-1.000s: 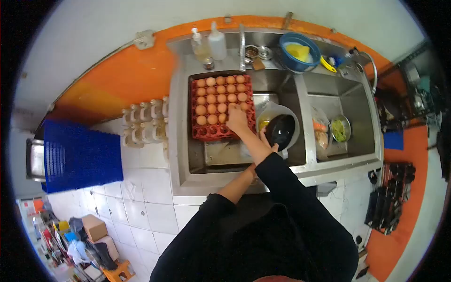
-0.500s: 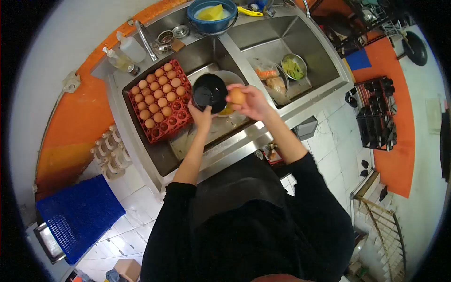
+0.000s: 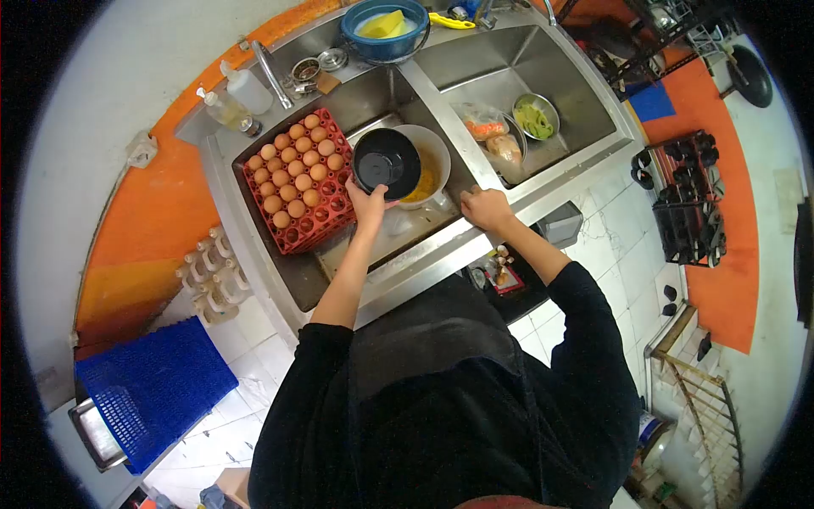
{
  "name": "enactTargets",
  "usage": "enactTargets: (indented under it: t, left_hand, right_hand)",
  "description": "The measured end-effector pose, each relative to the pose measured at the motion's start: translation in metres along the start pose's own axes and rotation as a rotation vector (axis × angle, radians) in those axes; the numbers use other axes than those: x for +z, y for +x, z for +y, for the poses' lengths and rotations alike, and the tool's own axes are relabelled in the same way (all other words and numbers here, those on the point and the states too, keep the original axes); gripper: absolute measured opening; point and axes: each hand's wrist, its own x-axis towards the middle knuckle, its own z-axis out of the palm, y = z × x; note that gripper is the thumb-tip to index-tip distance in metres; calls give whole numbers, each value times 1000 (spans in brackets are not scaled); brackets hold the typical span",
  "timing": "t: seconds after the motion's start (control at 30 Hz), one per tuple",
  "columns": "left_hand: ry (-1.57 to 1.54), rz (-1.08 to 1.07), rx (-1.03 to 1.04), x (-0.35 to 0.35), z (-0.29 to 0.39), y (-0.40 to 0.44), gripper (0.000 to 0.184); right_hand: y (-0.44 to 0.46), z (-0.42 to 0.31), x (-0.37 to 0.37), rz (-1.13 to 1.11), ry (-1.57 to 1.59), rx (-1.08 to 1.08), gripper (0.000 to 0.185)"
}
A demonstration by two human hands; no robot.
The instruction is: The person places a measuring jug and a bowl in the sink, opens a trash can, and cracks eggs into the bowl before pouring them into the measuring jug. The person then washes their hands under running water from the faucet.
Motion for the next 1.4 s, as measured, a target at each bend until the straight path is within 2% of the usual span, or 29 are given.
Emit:
enactTargets:
  t: [0.2,0.3,0.4,0.43,0.53,0.57,0.7,0.8,0.93,1.1,1.23,1.33,1.37,1.4]
  left_hand:
    - [-51,-23,-33,7,2,-1,72]
    - [-82,-43,-102,15,8,-9,72]
    - [-77,-135,-233,27,12,-21,72]
    - [-110,-195,-227,34,14,-29,68]
    - [-200,-429,-315,50,20,-44,63]
    - [-195,-428,-339,56,22,-50,58]
    - [-113,-467,-362,70,38,-66,56]
    - [-46,-479,-343,77,50,-80,48]
    - [-68,-505,-356,80,52,-87,44]
    - [-90,-524,-397,79,52,-95,36]
    - [-93,-584,-416,74,51,-98,33]
    - [-36,-638,-405,68,51,-96,34]
    - [-81,-648,-487,64,40,-85,53]
    - [-56,-636,-460,63,45,-89,49]
  right_hand:
    - [-6,2,4,88,6,31,24]
    - [-2,6,1,309,406,80,22]
    - [12,-9,-48,168,1413,258,24]
    - [15,-20,-63,218,1473,146,30]
    - [28,-32,-65,383,1133,-84,32]
    - [30,-33,-68,457,968,-121,32]
    - [21,-38,-96,360,843,-9,36]
    - [15,-38,-99,357,681,37,38]
    - [1,-41,-112,359,222,58,45]
    - [-17,-42,-140,480,-94,-25,48]
    - [-34,-47,-153,476,-25,37,46]
    - [-40,-42,-132,479,232,-9,45]
    - [-42,-39,-123,600,253,-34,47]
    - [-51,-45,-127,633,366,14,42]
